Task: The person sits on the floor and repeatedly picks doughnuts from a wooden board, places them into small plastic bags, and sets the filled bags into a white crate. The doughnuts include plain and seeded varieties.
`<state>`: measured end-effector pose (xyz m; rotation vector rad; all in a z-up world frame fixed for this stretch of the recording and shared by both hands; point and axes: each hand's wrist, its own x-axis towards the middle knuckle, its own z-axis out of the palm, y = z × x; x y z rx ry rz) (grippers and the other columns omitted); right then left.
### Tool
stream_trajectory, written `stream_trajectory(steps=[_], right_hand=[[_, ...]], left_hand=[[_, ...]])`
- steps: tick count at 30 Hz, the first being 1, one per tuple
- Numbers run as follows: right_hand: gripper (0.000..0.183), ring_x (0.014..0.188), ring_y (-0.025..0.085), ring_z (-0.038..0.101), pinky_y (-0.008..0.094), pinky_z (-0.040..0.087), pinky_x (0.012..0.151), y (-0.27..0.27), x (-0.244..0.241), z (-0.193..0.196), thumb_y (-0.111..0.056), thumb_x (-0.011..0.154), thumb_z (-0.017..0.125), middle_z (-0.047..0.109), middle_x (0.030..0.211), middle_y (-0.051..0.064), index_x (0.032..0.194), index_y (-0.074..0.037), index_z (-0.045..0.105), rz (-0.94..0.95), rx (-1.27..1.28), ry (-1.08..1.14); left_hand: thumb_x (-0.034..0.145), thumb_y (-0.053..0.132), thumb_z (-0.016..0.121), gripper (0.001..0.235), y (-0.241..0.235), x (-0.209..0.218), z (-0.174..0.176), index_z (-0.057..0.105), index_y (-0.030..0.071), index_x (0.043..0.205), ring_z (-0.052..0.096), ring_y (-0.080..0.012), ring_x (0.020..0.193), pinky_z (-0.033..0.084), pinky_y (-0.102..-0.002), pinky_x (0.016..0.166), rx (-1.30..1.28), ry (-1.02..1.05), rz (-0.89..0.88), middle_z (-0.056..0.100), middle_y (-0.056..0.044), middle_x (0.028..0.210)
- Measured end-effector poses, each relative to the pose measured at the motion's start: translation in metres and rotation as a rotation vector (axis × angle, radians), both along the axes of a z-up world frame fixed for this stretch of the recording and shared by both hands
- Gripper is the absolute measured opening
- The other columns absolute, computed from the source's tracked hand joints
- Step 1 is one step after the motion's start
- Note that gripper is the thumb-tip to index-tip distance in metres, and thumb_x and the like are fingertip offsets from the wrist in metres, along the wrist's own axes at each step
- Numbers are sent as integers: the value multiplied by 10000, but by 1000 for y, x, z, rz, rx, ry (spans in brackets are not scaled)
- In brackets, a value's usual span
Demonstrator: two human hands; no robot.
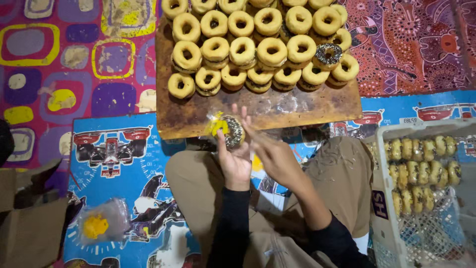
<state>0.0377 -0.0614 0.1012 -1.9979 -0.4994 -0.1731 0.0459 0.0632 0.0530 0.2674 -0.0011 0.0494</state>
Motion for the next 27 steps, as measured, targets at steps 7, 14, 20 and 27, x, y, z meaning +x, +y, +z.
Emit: stream_trajectory(steps=[7,14,20,27], right_hand=[[181,861,204,726,317,577,739,-4,-5,41,-6,836,804,738,963,107,1010,-5,754,-86,156,-116],[181,816,175,749,317,579,697,-69,11,66,-18,779,827,772,885,73,954,-30,786,309,-12,10],[189,883,195,659,327,531,780,-61,-12,74,-3,837,803,773,952,43,1024,-20,777,191,281,-12],[243,910,190,564,393,457,801,-65,-13,67,-174,774,807,631,915,-35,1015,-152,792,338,-171,-497]], left_hand=[[958,153,620,714,-16,-34,-22,276,207,1581,485,-293,1377,365,-469,1144,507,355,366,444,-160,1543],[812,78,805,174,31,-27,42,720,171,931,702,-163,901,344,-446,1267,1642,-471,192,709,2,863],[837,38,826,156,34,-47,116,705,39,935,645,-223,814,451,-380,782,1779,-745,493,661,-36,849],[848,15,821,217,36,-55,130,646,31,976,675,-209,861,460,-369,786,1823,-788,586,708,-40,939]])
